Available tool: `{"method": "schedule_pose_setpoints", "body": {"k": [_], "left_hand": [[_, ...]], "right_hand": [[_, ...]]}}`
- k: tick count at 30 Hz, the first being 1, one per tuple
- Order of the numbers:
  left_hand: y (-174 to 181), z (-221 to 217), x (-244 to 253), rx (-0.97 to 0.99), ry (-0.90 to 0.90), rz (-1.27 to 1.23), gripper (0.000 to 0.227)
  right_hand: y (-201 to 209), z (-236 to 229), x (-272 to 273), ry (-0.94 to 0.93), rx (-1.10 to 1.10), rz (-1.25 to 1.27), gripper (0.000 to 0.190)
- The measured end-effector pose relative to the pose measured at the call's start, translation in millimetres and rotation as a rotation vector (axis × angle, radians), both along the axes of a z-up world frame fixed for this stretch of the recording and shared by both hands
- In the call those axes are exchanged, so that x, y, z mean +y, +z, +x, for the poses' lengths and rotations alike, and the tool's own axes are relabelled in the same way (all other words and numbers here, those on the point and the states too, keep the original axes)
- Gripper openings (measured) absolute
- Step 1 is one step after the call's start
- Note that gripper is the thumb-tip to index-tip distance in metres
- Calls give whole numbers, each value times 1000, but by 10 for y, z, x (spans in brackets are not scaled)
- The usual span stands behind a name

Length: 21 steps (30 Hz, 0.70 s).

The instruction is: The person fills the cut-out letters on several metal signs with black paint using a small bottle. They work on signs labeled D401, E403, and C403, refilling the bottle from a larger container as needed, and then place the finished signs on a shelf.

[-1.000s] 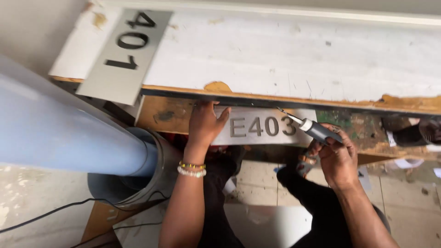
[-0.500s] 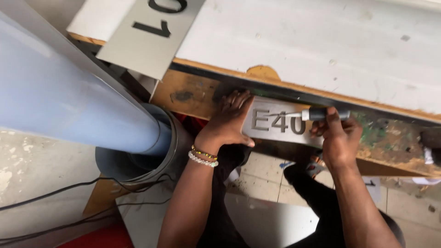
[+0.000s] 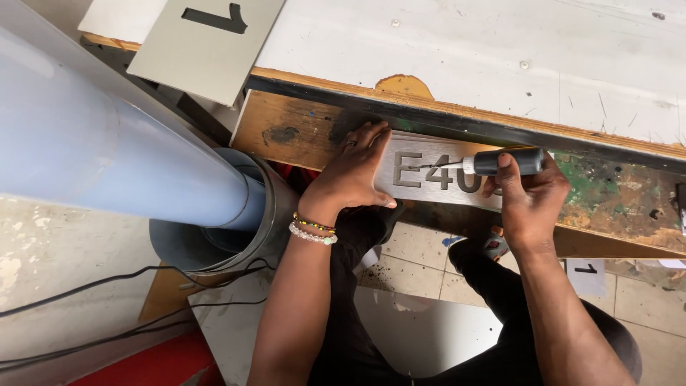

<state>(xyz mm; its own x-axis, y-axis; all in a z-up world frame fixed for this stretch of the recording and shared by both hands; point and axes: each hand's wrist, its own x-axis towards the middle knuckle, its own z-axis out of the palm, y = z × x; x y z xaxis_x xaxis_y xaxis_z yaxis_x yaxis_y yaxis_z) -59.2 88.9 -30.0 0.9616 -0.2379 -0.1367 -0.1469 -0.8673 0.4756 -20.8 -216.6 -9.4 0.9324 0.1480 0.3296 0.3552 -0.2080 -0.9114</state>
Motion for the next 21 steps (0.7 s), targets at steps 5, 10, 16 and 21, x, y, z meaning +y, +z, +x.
{"method": "schedule_pose_setpoints", "body": {"k": [5,10,16,21], "left_hand": [[-51,14,12,-5,1,20,150],[3,3,3,28,13,22,150],[22,-3,-4,18,29,13,150],[-5,-1,5,-19,18,9,150]], "right_hand": [[112,-55,90,36,18,-2,40],[115,-51,145,57,42,33,35],[91,-45,122,53,49,11,31],[62,-19,-34,11,-58,-82,45]]}}
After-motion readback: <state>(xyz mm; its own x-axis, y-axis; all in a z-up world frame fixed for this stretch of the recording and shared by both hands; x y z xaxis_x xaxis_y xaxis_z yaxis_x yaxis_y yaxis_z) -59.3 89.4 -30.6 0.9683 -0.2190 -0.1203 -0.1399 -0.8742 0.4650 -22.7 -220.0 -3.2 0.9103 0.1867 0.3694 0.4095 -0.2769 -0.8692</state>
